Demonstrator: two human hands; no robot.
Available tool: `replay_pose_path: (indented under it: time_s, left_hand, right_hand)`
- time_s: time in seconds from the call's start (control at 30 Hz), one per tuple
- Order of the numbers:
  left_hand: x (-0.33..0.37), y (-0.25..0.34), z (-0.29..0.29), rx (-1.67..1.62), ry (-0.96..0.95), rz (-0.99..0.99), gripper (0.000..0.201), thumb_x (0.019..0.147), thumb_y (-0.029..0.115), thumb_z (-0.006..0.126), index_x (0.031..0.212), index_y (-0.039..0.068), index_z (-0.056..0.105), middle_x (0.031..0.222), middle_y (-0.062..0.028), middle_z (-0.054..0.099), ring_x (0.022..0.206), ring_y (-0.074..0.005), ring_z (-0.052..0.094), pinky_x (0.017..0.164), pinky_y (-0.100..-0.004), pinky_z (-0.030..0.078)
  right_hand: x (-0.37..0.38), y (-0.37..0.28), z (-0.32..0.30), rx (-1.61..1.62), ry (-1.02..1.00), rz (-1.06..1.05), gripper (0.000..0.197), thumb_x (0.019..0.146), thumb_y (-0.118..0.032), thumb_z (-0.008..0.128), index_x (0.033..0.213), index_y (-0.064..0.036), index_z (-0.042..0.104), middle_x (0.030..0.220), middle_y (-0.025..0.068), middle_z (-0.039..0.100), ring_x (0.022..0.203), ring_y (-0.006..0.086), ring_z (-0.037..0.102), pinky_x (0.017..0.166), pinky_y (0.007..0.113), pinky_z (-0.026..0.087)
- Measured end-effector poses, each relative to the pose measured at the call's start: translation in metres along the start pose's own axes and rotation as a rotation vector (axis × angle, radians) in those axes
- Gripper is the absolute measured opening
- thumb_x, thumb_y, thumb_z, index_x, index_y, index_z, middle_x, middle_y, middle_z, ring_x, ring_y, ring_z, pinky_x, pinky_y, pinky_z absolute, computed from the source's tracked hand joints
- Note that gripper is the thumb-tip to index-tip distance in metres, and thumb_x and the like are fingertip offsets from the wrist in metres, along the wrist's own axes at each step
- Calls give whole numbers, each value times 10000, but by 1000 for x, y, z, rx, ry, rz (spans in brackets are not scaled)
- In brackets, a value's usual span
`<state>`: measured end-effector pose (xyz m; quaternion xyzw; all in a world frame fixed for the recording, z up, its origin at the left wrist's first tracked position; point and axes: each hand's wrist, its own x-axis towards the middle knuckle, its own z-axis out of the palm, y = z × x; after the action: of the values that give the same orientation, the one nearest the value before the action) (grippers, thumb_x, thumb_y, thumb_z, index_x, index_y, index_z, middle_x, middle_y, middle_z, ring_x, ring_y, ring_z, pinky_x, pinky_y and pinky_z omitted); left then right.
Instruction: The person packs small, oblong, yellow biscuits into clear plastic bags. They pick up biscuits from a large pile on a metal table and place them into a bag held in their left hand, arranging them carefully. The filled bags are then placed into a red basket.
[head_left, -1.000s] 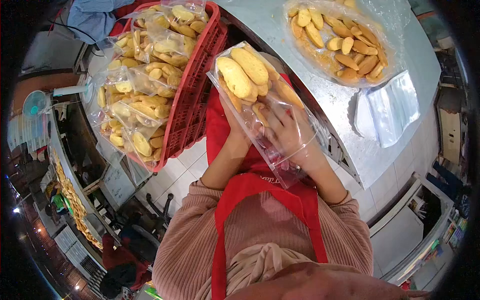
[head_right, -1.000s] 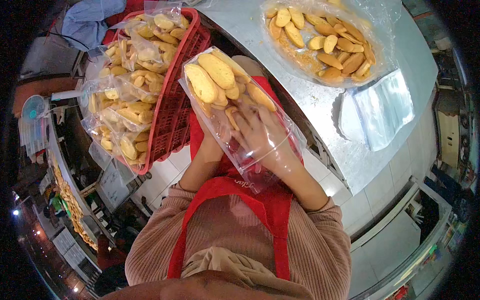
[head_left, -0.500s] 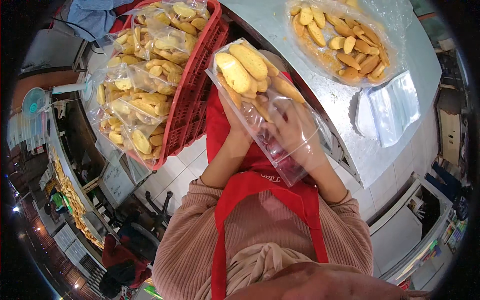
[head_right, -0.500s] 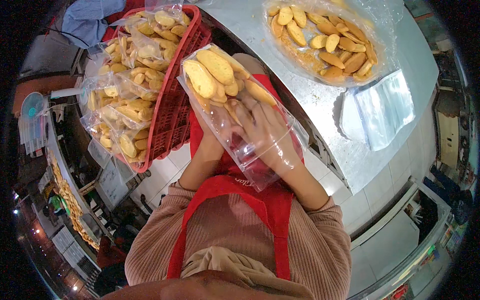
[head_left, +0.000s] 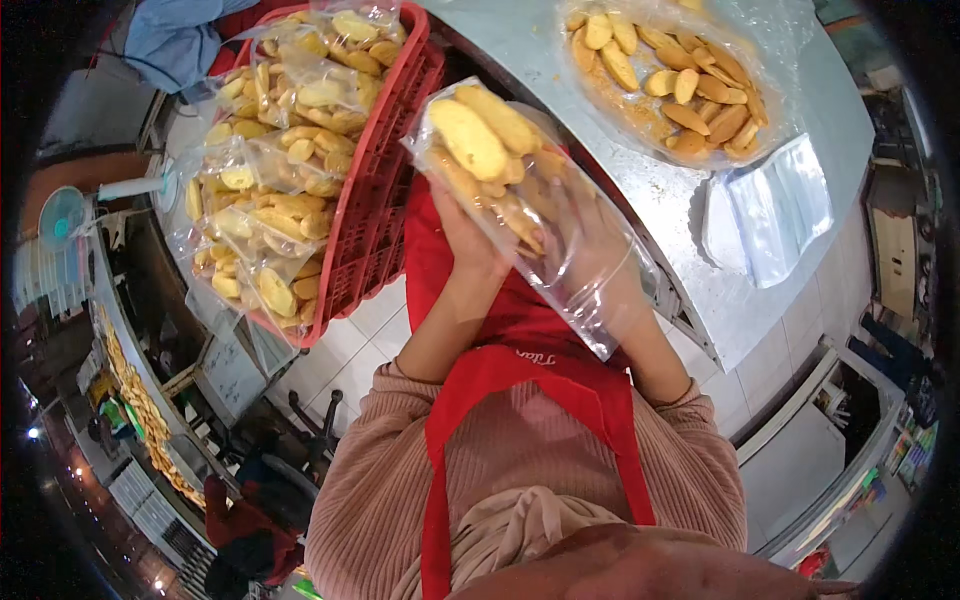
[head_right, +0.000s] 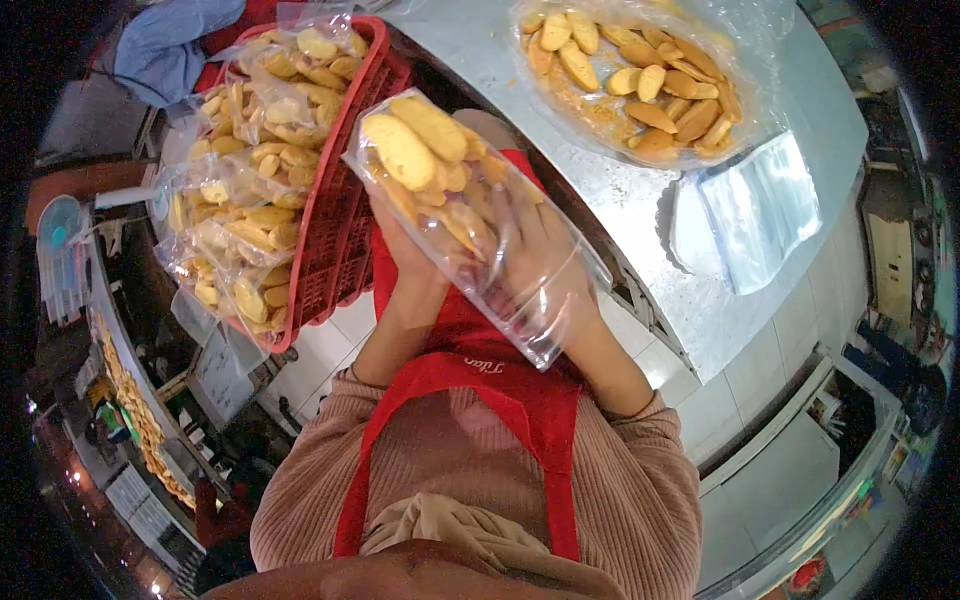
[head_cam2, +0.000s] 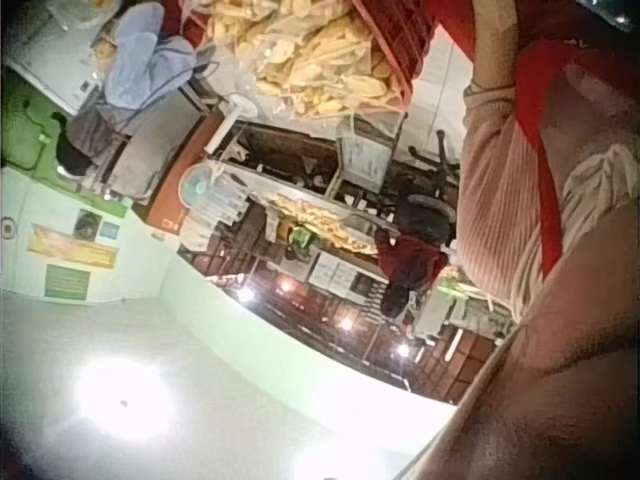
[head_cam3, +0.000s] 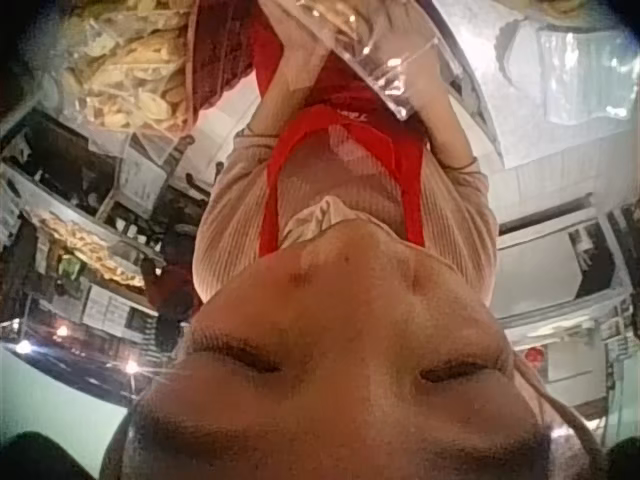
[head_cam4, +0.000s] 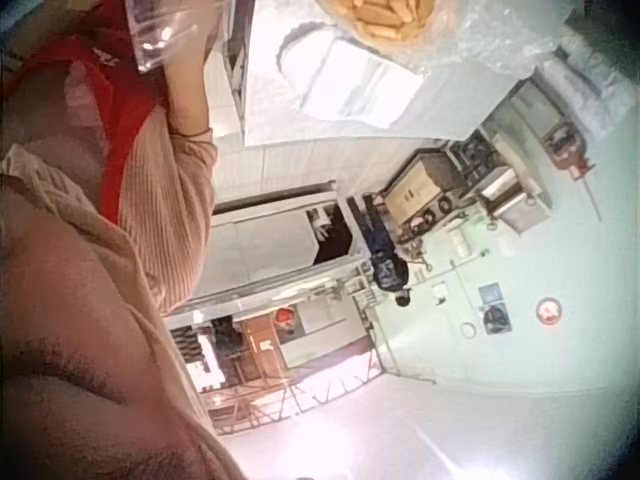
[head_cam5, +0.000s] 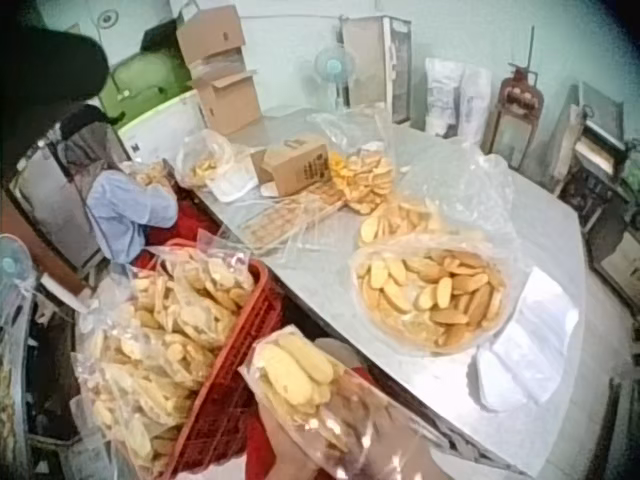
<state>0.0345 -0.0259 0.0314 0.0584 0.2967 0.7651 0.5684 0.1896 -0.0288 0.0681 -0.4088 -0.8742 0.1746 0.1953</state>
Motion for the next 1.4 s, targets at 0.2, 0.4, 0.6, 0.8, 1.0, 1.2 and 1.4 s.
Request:
replay_pose_path:
  time_s: [0.2,0.4,0.6,0.8,1.0,1.2,1.4]
  left_hand:
    - [4,24,14,-73,1,35,648,975,612,335,1348,93,441,1277,-110,550,1143,-278,567,970,-427,483]
    - [13,28,0,32,-27,58,636,983,600,325,1339,85,441,1265,-114,551,1123,-270,576,952,-415,494]
    - [10,28,-10,45,-5,65,625,991,587,315,1331,78,442,1252,-117,553,1102,-262,584,933,-403,506]
    - [14,33,-18,80,3,105,614,998,574,304,1322,70,442,1240,-121,555,1081,-254,592,915,-391,517]
    - [29,32,-23,219,-87,272,604,1006,561,294,1314,63,442,1228,-124,556,1061,-246,601,896,-379,529]
    - [25,34,20,201,10,161,643,952,661,339,1096,63,525,979,-141,623,826,-244,651,652,-345,582]
    - [15,37,18,197,-195,87,593,994,576,289,1088,42,528,965,-112,623,861,-223,643,719,-347,569]
  right_hand:
    - [-18,26,-53,275,-208,-261,425,950,-288,567,1261,1,561,1305,186,555,1204,338,520,1005,451,423]
    - [19,126,-101,109,80,544,264,969,-249,561,888,-1,600,758,125,645,781,277,666,740,377,513]
    - [39,178,-20,-404,265,576,371,878,-270,669,1102,14,585,963,204,652,861,370,640,799,411,524]
    - [38,177,-38,1193,416,783,413,940,-208,585,1293,-10,505,1152,110,620,967,209,610,804,325,523]
    - [23,144,-65,1462,192,722,436,968,-177,495,1370,-22,435,1187,129,625,854,140,591,676,249,484]
    - [11,141,-60,815,79,597,458,967,-223,555,1351,18,493,1200,147,612,801,133,567,665,293,485]
    - [47,201,-37,-480,434,687,550,875,-277,680,1290,22,480,1072,257,553,973,397,581,864,446,495]
